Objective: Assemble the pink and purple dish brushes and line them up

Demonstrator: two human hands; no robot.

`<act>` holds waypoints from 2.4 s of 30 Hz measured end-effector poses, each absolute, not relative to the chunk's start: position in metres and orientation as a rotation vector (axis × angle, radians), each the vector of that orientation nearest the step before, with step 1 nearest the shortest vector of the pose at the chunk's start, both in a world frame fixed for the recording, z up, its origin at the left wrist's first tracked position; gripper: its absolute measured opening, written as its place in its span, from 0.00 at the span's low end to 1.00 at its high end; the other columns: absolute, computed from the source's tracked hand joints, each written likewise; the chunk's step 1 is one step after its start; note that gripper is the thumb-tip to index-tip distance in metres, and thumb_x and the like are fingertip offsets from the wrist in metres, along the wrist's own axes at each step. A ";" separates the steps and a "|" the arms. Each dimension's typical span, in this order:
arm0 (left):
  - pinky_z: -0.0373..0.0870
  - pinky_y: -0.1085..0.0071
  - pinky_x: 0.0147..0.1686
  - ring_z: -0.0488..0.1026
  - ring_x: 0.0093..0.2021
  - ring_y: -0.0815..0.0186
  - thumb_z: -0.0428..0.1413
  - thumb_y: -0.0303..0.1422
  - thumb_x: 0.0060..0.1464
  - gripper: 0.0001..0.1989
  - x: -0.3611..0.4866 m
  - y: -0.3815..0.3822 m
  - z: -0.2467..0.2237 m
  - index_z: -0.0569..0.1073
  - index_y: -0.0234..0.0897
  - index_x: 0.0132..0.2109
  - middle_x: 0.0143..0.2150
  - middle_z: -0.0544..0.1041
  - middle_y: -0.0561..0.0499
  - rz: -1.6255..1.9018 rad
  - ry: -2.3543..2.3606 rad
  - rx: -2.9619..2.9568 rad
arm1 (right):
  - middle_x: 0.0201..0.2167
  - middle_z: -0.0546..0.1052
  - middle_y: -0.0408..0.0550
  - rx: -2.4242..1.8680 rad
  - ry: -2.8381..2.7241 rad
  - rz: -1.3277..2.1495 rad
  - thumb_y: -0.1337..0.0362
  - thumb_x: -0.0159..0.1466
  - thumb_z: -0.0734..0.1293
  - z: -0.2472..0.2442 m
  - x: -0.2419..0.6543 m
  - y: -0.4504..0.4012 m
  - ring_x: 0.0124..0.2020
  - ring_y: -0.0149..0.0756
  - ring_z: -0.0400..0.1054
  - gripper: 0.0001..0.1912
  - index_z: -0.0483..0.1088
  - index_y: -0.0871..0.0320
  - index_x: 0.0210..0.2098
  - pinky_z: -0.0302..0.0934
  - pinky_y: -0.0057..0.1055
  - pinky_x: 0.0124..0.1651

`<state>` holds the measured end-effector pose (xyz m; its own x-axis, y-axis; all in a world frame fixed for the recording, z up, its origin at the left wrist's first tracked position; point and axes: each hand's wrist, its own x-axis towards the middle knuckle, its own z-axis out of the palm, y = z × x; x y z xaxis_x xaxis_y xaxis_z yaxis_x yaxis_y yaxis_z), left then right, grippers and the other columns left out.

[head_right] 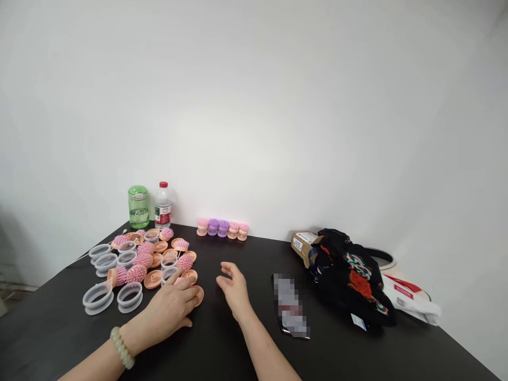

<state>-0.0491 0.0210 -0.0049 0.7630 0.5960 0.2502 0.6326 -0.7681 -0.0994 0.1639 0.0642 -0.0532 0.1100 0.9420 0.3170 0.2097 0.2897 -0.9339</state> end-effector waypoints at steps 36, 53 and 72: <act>0.66 0.46 0.60 0.69 0.60 0.49 0.57 0.27 0.56 0.18 -0.053 0.018 -0.008 0.71 0.40 0.53 0.57 0.75 0.44 -0.804 -0.750 -2.810 | 0.56 0.66 0.58 -1.650 -1.361 0.342 0.70 0.54 0.72 -0.007 0.183 0.133 0.57 0.50 0.63 0.29 0.64 0.60 0.54 0.57 0.45 0.61; 0.73 0.61 0.47 0.75 0.49 0.57 0.58 0.34 0.58 0.16 -0.048 0.013 -0.008 0.65 0.41 0.52 0.48 0.76 0.47 -1.315 -1.101 -2.756 | 0.31 0.73 0.43 -0.888 -1.253 1.194 0.47 0.57 0.72 -0.010 0.127 0.003 0.31 0.35 0.68 0.19 0.71 0.55 0.38 0.65 0.29 0.33; 0.68 0.69 0.34 0.71 0.34 0.65 0.58 0.30 0.50 0.13 -0.048 0.002 0.008 0.66 0.39 0.44 0.39 0.74 0.51 -1.421 -1.443 -2.854 | 0.55 0.72 0.53 -0.830 -1.439 1.212 0.50 0.54 0.76 -0.004 0.151 0.003 0.56 0.49 0.67 0.35 0.66 0.50 0.58 0.63 0.43 0.56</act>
<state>-0.0477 0.0024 0.0085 0.3513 0.7935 0.4970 0.5090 -0.6073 0.6100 0.1514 0.0029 -0.0043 -0.2279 0.9356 0.2696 -0.1067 0.2513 -0.9620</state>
